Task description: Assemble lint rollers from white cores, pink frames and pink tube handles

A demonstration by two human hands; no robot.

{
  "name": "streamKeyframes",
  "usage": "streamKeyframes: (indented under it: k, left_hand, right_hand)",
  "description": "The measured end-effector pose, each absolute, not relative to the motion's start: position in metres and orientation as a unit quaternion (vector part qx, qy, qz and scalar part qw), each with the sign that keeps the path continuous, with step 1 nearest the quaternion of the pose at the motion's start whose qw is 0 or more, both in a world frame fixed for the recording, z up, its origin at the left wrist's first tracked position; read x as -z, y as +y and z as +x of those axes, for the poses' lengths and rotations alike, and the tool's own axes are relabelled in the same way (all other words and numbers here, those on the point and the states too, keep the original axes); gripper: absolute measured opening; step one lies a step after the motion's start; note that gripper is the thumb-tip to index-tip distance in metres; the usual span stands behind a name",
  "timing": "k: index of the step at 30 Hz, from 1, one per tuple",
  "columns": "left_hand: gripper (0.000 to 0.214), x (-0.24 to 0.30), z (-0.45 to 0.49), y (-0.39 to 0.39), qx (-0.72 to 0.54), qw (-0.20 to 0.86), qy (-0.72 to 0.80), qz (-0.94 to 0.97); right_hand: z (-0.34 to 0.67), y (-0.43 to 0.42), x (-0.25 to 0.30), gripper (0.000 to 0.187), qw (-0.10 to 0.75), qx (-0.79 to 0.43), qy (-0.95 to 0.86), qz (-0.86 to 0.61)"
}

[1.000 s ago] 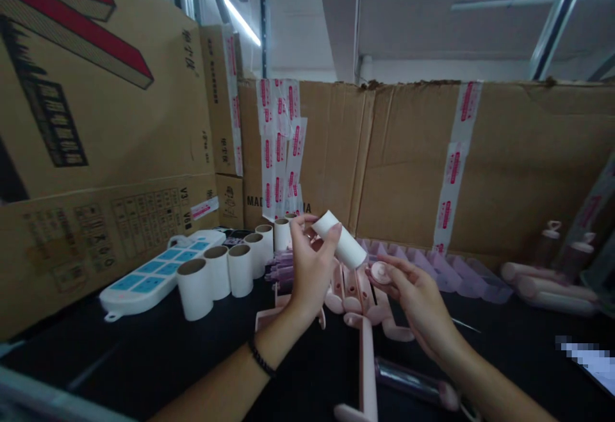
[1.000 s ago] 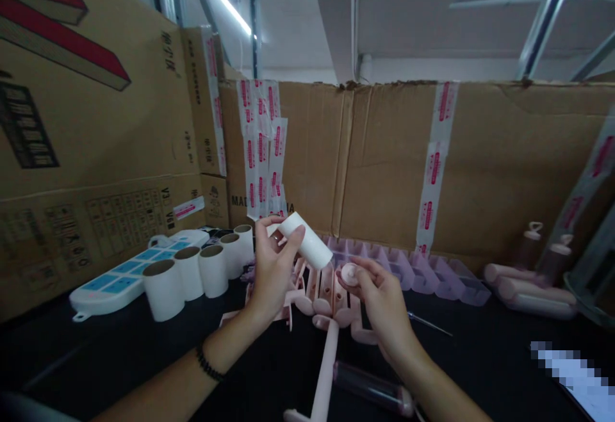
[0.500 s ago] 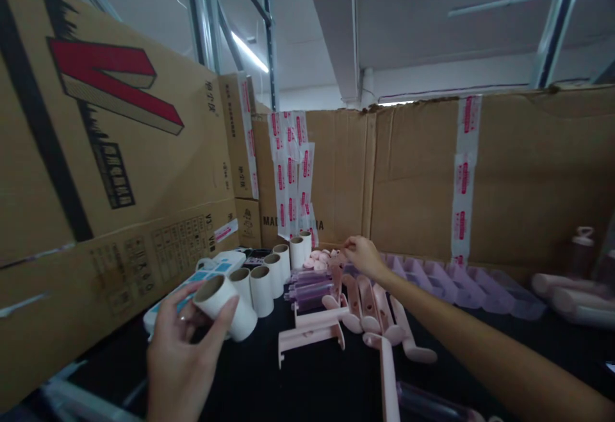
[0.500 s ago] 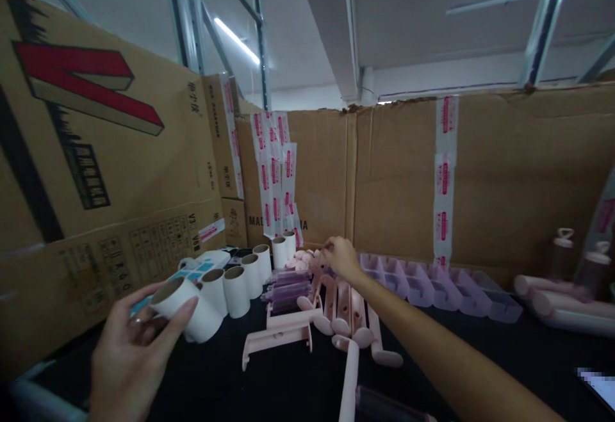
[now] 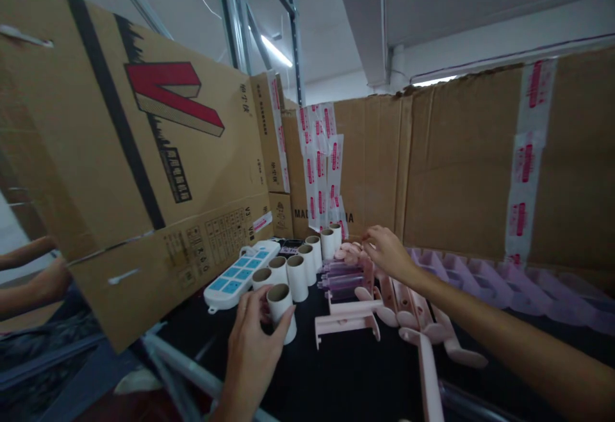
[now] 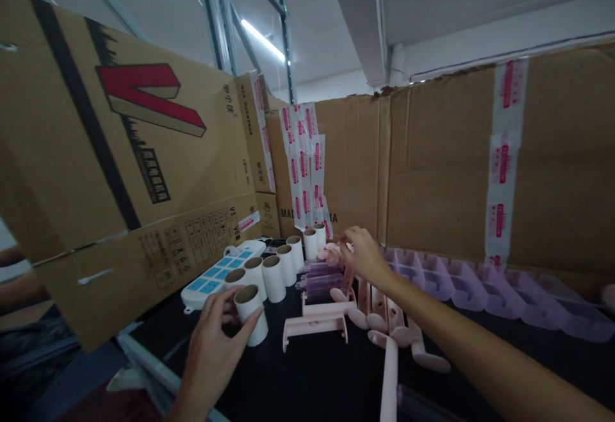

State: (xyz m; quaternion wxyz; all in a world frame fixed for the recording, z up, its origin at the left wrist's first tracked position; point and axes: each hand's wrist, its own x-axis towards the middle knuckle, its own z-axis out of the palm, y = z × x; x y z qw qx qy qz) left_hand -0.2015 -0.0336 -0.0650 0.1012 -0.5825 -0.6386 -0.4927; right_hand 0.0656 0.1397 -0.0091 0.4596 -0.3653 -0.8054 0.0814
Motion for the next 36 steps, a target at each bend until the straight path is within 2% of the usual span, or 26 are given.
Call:
streamKeyframes:
  k: [3,12,18,23,26,30,33,36]
  left_hand:
    - [0.044,0.065,-0.194,-0.025,0.451,0.186,-0.653,-0.579]
    - [0.048,0.065,-0.189,-0.012,0.382,0.285,-0.665,-0.575]
    - [0.047,0.065,-0.191,-0.01,0.367,0.295,-0.657,-0.589]
    - [0.045,0.065,-0.191,-0.008,0.361,0.306,-0.651,-0.594]
    - [0.045,0.063,-0.19,-0.007,0.342,0.309,-0.658,-0.595]
    - [0.055,0.055,-0.184,-0.008,0.332,0.314,-0.663,-0.594]
    - [0.062,0.051,-0.18,-0.012,0.374,0.324,-0.657,-0.569]
    - [0.044,0.053,-0.175,-0.026,0.487,0.311,-0.636,-0.511]
  right_hand:
    - [0.093,0.116,0.018,0.012,0.456,-0.064,-0.816,-0.35]
    - [0.186,0.012,0.04,0.014,0.46,-0.075,-0.81,-0.357]
    - [0.228,-0.008,0.078,0.012,0.376,-0.051,-0.859,-0.342]
    - [0.24,-0.012,0.087,0.035,0.289,-0.013,-0.886,-0.363]
    - [0.234,-0.021,0.078,0.036,0.262,-0.01,-0.892,-0.368]
    - [0.217,-0.03,0.061,0.022,0.201,-0.11,-0.887,-0.4]
    - [0.211,-0.032,0.053,0.016,0.174,-0.19,-0.868,-0.425]
    - [0.212,-0.033,0.047,0.012,0.204,-0.249,-0.852,-0.412]
